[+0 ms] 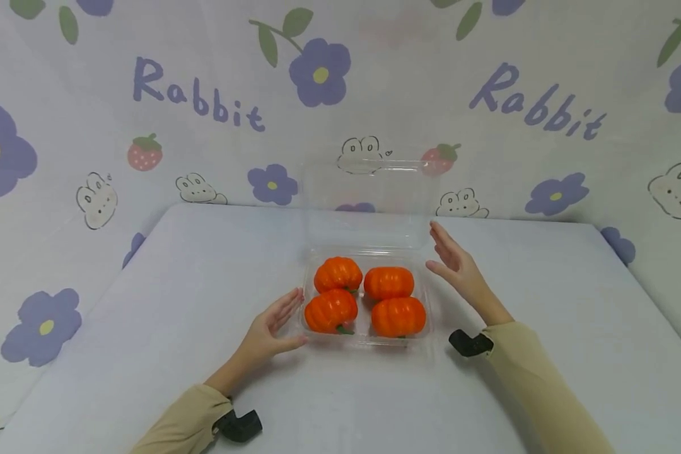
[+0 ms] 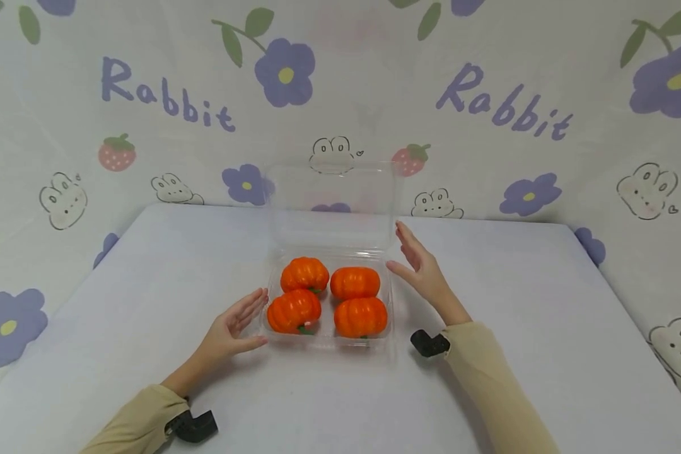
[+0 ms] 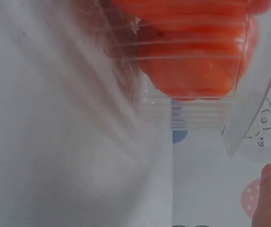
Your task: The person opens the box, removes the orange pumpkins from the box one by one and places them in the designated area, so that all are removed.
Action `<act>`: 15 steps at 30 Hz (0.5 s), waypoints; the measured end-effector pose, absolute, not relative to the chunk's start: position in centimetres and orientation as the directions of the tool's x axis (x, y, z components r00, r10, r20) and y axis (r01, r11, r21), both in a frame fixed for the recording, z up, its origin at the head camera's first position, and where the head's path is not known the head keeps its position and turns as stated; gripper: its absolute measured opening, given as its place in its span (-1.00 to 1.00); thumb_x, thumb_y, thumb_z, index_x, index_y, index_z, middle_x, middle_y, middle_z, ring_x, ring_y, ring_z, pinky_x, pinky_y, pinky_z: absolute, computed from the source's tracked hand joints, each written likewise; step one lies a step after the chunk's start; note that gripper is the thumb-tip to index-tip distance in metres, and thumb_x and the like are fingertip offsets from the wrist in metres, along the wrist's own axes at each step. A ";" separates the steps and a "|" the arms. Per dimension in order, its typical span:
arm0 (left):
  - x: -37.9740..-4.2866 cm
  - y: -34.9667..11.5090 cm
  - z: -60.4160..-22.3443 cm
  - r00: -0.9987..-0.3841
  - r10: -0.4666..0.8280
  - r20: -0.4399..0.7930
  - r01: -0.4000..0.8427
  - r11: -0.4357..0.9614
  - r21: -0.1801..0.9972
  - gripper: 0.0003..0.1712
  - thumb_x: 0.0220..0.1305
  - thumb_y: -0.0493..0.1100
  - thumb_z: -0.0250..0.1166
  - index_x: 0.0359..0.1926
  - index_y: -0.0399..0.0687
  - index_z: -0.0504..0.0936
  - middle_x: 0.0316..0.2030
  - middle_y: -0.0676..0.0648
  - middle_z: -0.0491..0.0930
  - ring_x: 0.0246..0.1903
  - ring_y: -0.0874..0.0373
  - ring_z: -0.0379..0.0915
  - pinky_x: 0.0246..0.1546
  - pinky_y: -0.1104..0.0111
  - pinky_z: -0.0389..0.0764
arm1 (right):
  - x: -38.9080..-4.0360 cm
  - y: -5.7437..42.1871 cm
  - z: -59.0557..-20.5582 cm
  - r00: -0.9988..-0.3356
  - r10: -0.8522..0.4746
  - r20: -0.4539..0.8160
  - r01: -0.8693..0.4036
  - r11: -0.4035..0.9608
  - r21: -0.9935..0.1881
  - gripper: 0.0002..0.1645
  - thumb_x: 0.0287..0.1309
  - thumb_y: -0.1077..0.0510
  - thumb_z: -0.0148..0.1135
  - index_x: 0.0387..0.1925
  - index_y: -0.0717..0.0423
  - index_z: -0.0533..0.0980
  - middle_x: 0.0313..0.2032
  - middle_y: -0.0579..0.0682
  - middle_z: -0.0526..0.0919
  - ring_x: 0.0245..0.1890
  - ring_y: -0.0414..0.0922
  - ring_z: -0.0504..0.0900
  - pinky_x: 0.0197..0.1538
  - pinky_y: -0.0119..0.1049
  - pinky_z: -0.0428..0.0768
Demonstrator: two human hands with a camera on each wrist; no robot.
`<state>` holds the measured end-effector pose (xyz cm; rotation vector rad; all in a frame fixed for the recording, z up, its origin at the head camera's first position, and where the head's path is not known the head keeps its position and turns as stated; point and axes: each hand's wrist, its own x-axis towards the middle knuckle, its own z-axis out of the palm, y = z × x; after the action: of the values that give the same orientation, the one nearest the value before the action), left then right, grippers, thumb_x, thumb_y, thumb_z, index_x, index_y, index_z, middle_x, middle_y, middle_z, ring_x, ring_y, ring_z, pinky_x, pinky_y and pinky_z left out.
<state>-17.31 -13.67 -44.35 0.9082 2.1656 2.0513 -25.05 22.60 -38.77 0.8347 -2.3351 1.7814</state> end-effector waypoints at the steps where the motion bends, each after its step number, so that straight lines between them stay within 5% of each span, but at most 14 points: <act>1: -17.3 -13.7 -44.4 -0.829 0.420 0.369 0.393 -0.031 0.919 -0.08 -0.14 -0.57 0.32 0.25 -0.49 0.05 0.23 -0.40 0.06 0.22 -0.14 -0.01 0.17 0.29 0.10 | -25.1 22.5 -38.6 -0.851 -0.363 0.379 -0.464 0.182 -0.867 -0.19 0.11 0.45 0.04 0.33 0.30 -0.11 0.34 0.16 -0.12 0.31 0.03 -0.09 0.25 -0.08 0.01; 15: -17.4 -13.5 -44.5 -0.833 0.411 0.370 0.396 -0.022 0.918 -0.09 -0.14 -0.56 0.33 0.25 -0.48 0.07 0.22 -0.38 0.09 0.22 -0.11 0.01 0.17 0.33 0.11 | -25.3 22.0 -36.6 -0.887 -0.358 0.290 -0.407 0.312 -0.859 -0.12 0.06 0.39 0.15 0.31 0.38 -0.12 0.32 0.27 -0.12 0.29 0.10 -0.07 0.23 0.02 0.03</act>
<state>-17.38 -13.51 -44.46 0.9038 2.1889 2.0468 -25.28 22.04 -36.56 0.7320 -2.5072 1.6633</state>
